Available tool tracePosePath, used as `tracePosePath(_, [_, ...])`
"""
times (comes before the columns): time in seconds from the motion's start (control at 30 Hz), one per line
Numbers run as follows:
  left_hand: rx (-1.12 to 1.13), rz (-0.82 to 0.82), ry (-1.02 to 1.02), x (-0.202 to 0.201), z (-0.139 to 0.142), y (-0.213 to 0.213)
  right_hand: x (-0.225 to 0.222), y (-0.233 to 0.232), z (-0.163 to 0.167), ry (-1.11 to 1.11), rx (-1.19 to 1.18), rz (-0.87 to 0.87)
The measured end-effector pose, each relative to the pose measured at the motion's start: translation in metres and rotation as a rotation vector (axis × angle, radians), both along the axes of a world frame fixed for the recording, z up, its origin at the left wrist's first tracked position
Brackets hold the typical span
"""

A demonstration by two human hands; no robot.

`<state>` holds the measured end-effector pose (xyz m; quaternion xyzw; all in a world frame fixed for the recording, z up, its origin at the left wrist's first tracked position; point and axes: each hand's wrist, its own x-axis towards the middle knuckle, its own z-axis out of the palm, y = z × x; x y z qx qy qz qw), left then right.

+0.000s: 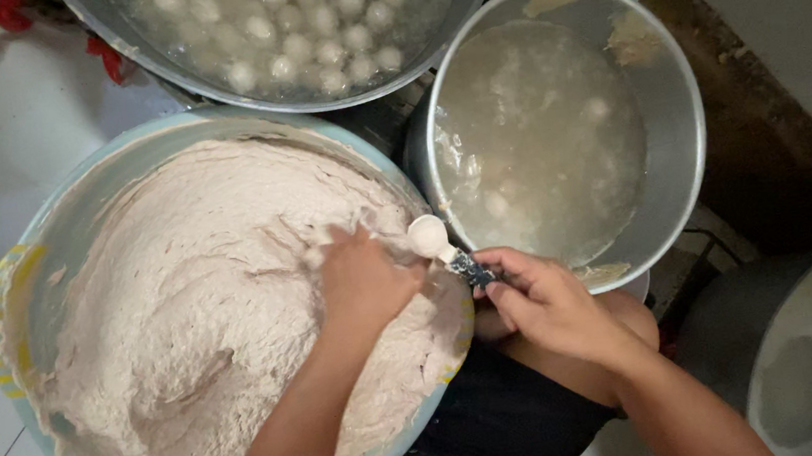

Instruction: The person sits on the floor and pinches portions of dough from a large basin, rolls each portion into a ball by hand, dips the ball in a water-filled basin using a scoop, and drops it into a pot of boiling water where many similar balls are already cooking.

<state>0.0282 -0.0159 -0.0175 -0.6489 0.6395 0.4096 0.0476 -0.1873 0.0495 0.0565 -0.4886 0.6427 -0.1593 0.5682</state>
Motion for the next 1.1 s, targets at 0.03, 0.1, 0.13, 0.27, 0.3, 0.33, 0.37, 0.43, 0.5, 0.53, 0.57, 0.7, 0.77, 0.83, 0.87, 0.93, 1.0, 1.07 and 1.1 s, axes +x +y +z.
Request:
tracePosePath(0.03, [0.091, -0.084, -0.106, 0.006, 0.002, -0.004, -0.007, -0.002, -0.004, 0.011, 0.042, -0.021])
tracePosePath(0.1, [-0.005, 0.011, -0.063, 0.016, 0.003, 0.002, -0.016, -0.006, -0.014, -0.005, 0.06, -0.144])
tracePosePath(0.13, [-0.052, 0.062, -0.041, 0.019, 0.002, 0.008, -0.02, -0.013, -0.021, -0.031, 0.035, -0.24])
tracePosePath(0.27, [-0.274, 0.074, 0.03, 0.016, -0.012, 0.02, -0.035, -0.052, -0.046, 0.438, -0.372, -0.045])
tracePosePath(0.3, [-0.317, 0.083, 0.111, 0.015, -0.015, 0.02, -0.037, -0.059, -0.051, 0.468, -0.441, -0.028])
tracePosePath(0.33, [-0.359, 0.092, 0.192, 0.014, -0.017, 0.021, -0.037, -0.065, -0.054, 0.499, -0.511, -0.011])
tracePosePath(0.37, [-0.383, 0.093, 0.266, 0.013, -0.016, 0.022, -0.037, -0.07, -0.056, 0.528, -0.579, 0.007])
tracePosePath(0.43, [-0.426, 0.095, 0.412, 0.008, -0.014, 0.027, -0.036, -0.078, -0.056, 0.568, -0.56, 0.026])
tracePosePath(0.5, [-0.544, 0.077, 0.5, -0.002, -0.01, 0.031, -0.033, -0.079, -0.048, 0.593, -0.592, 0.031])
tracePosePath(0.53, [-0.604, 0.07, 0.542, -0.007, -0.008, 0.032, -0.032, -0.078, -0.041, 0.598, -0.637, 0.027])
tracePosePath(0.57, [-0.624, 0.123, 0.561, -0.012, -0.006, 0.032, -0.03, -0.075, -0.033, 0.601, -0.68, 0.026])
tracePosePath(0.7, [-0.75, 0.225, 0.598, -0.02, -0.009, 0.032, -0.017, -0.045, 0.004, 0.553, -0.311, -0.111])
tracePosePath(0.77, [-0.775, 0.235, 0.627, -0.022, -0.013, 0.033, -0.01, -0.025, 0.021, 0.378, -0.301, -0.113])
tracePosePath(0.83, [-0.744, 0.269, 0.677, -0.023, -0.017, 0.034, -0.001, -0.011, 0.03, 0.364, -0.136, -0.044])
tracePosePath(0.87, [-0.726, 0.277, 0.691, -0.024, -0.019, 0.035, 0.003, -0.004, 0.034, 0.354, -0.054, -0.009])
tracePosePath(0.93, [-0.693, 0.292, 0.717, -0.024, -0.021, 0.035, 0.014, 0.004, 0.034, 0.27, -0.309, 0.092])
tracePosePath(1.0, [-0.675, 0.26, 0.74, -0.025, -0.021, 0.035, 0.019, 0.007, 0.036, 0.233, -0.441, 0.157])
tracePosePath(1.07, [-0.665, 0.229, 0.719, -0.025, -0.018, 0.035, 0.024, 0.012, 0.04, 0.243, -0.451, 0.188])
tracePosePath(1.1, [-0.664, 0.216, 0.685, -0.027, -0.016, 0.035, 0.025, 0.012, 0.042, 0.197, -0.339, 0.146])
